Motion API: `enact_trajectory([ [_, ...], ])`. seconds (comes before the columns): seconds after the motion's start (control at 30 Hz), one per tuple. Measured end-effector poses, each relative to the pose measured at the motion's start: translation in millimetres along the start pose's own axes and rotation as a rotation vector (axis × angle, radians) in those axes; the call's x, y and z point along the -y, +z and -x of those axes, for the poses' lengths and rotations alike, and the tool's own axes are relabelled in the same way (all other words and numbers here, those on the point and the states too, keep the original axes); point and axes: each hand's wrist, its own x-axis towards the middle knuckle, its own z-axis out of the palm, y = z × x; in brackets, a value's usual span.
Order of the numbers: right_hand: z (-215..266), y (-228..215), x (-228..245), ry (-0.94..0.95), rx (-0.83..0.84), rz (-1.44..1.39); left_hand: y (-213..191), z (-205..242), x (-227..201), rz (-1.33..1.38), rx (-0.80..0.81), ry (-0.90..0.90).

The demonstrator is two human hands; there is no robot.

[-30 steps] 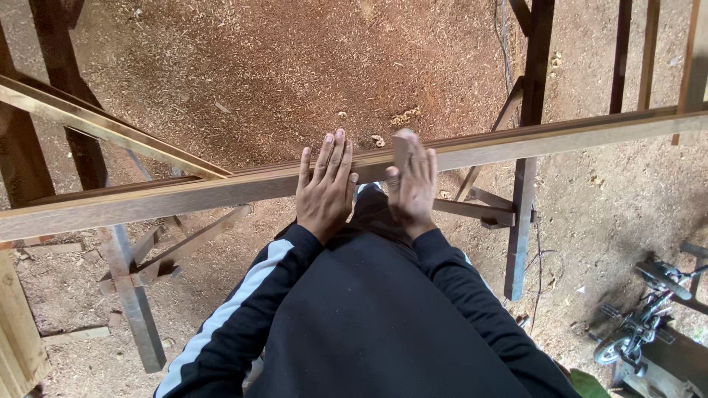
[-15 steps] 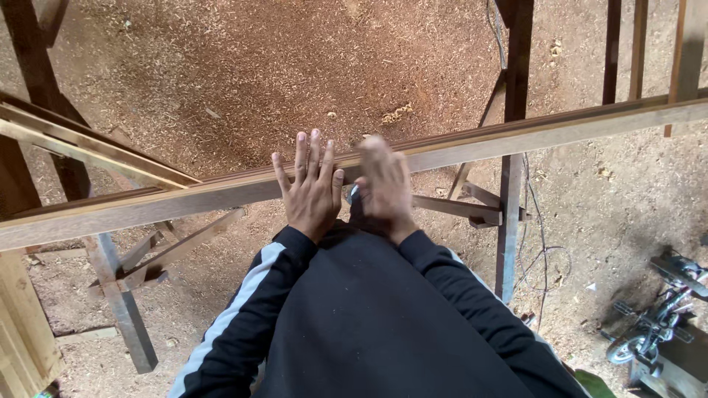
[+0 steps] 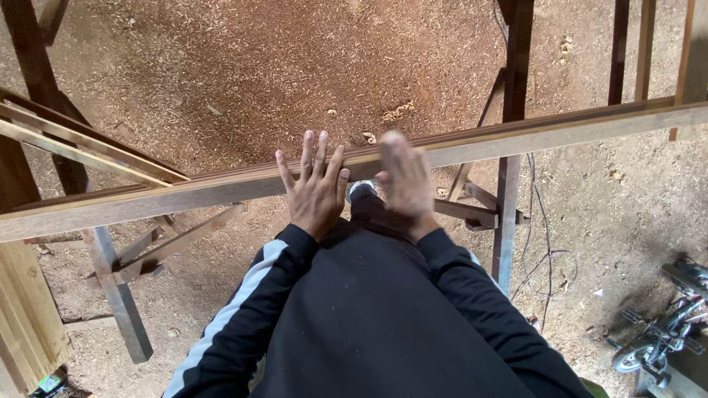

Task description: The person sands the surface of a wooden frame by hand using a piece of sandpaper.

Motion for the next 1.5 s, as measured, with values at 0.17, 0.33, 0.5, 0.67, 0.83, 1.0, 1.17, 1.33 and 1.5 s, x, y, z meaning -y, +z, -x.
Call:
enact_trajectory([
  [0.17, 3, 15, 8, -0.101, -0.656, 0.087, -3, -4, -14, 0.016, 0.036, 0.015],
  [0.33, 2, -11, -1, 0.076, -0.031, -0.002, -2, -12, -31, 0.037, 0.047, 0.028],
  [0.5, 7, -7, -18, -0.005, -0.371, -0.023, 2, -14, -46, 0.027, 0.043, 0.015],
  [0.67, 3, -4, -41, -0.127, -0.195, -0.107, 12, -24, -70, 0.019, 0.015, -0.011],
  [0.83, 11, -30, -62, -0.032, -0.33, -0.055, 24, -33, -87, -0.004, 0.001, -0.049],
  [1.0, 19, -35, -62, -0.144, -0.237, -0.126, 28, -35, -92, -0.004, 0.02, -0.076],
  [1.17, 27, -60, -99, 0.045, -0.499, 0.032, 25, -35, -93, -0.029, 0.019, -0.061],
  [1.33, 25, -49, -72, -0.122, -0.072, -0.144, 23, -33, -99, -0.032, 0.015, 0.041],
  [1.5, 41, -41, -101, 0.07, -0.3, -0.063, 18, -26, -97, 0.021, 0.056, 0.056],
])
